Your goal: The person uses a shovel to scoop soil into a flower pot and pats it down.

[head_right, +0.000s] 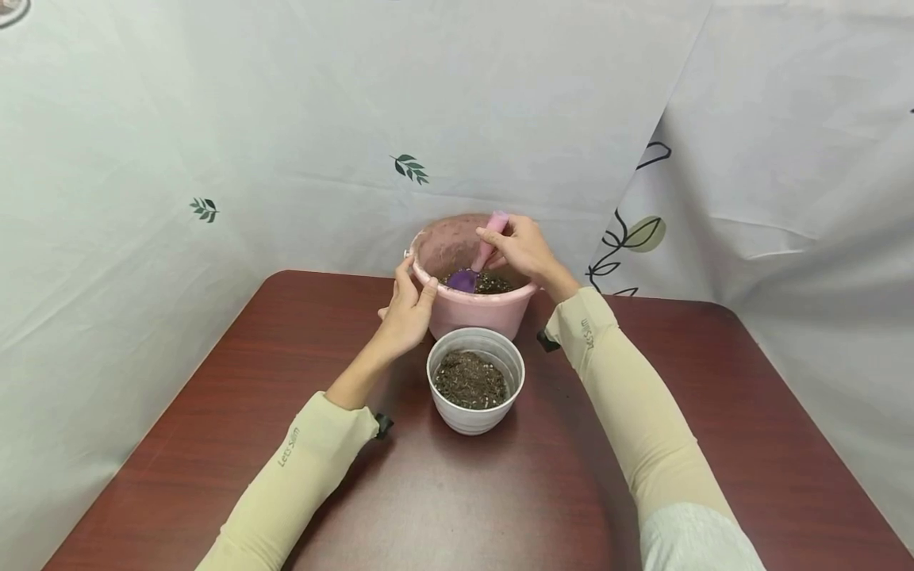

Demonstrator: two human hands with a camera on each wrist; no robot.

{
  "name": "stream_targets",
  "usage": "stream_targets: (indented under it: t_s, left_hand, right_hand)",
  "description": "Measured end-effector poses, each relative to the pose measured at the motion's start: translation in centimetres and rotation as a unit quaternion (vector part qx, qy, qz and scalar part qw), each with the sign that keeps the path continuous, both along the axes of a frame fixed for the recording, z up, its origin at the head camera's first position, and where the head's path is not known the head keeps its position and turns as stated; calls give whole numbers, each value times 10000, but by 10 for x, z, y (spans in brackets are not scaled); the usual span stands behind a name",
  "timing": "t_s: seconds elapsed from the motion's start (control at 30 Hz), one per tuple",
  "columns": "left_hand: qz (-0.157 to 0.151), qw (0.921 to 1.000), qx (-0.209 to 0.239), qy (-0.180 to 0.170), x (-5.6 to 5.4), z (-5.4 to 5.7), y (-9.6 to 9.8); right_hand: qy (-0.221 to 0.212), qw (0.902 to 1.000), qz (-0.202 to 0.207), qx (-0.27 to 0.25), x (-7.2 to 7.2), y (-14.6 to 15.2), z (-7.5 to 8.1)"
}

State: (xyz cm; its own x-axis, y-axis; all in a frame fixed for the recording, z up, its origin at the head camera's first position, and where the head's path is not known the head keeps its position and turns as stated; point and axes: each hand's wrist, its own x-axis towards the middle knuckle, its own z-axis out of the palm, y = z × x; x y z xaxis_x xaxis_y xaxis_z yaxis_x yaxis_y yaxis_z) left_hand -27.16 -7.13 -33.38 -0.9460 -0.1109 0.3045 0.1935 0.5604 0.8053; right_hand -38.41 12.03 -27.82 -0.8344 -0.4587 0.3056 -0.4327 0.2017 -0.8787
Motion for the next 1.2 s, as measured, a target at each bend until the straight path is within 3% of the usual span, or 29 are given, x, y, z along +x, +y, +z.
stream_targets:
  t_s: [0.33,0.57,0.87,1.2]
  left_hand:
    - [34,10000,-54,20,-1,-3,3]
    - [138,9991,-394,64,1,-3,5]
    - [186,9988,-459,52,1,-1,4]
    - [183,9989,-420,43,0,-2,6]
  right_hand:
    - [-120,9994,-24,-327,0,4,0]
    - [-658,9925,-261,-996,4,11,4]
    - [-911,9910,-268,-946,8,12,8]
    - [-1139,9771,-312,-1768,21,33,8]
